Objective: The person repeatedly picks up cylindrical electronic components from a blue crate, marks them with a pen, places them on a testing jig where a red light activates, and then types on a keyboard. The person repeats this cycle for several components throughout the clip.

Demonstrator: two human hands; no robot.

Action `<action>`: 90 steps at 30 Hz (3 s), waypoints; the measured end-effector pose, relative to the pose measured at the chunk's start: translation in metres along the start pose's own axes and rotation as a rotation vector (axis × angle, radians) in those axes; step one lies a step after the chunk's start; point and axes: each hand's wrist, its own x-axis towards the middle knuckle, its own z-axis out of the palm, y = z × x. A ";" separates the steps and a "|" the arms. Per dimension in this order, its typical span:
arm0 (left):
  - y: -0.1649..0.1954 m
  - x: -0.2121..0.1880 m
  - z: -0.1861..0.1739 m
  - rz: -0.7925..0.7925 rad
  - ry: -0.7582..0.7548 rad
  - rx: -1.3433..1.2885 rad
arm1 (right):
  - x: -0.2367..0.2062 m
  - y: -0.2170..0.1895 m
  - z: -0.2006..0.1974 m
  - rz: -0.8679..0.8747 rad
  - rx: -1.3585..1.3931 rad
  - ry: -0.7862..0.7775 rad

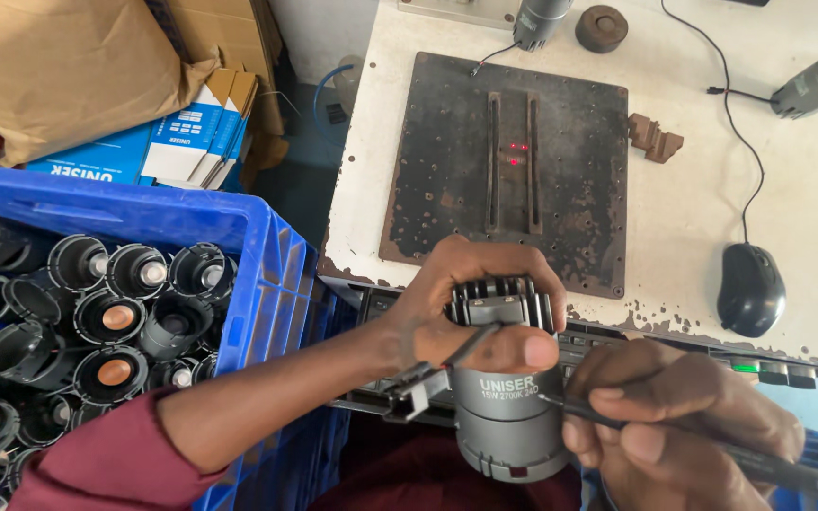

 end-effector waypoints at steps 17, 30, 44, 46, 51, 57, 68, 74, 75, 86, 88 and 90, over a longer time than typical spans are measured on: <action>0.004 -0.004 0.000 -0.003 -0.032 -0.083 | -0.009 -0.004 -0.008 0.064 -0.256 -0.027; 0.003 -0.006 0.001 0.007 -0.041 -0.071 | -0.009 -0.006 -0.006 0.070 -0.266 -0.041; 0.001 -0.005 0.001 0.025 -0.042 -0.041 | -0.004 -0.008 -0.014 0.088 -0.244 -0.148; 0.001 -0.004 0.001 0.028 -0.042 -0.048 | -0.004 -0.007 -0.013 0.072 -0.242 -0.148; 0.000 -0.005 0.001 0.027 -0.052 -0.068 | -0.009 0.000 -0.009 -0.017 -0.235 -0.093; -0.002 -0.007 0.000 0.038 -0.049 -0.059 | -0.012 0.001 -0.009 0.011 -0.247 -0.062; -0.002 -0.008 -0.001 0.025 -0.058 -0.105 | -0.012 0.000 -0.007 0.068 -0.198 -0.042; -0.001 -0.009 -0.001 0.024 -0.064 -0.092 | -0.010 -0.002 -0.008 0.050 -0.248 -0.079; -0.001 -0.009 -0.001 0.020 -0.062 -0.096 | -0.011 -0.002 -0.008 0.054 -0.233 -0.072; -0.002 -0.009 0.000 0.025 -0.059 -0.081 | -0.010 0.000 -0.007 0.008 -0.310 -0.113; -0.002 -0.009 0.000 0.022 -0.059 -0.082 | -0.010 0.001 -0.007 0.017 -0.299 -0.116; -0.002 -0.010 0.000 0.024 -0.059 -0.087 | -0.009 -0.001 -0.007 0.045 -0.264 -0.127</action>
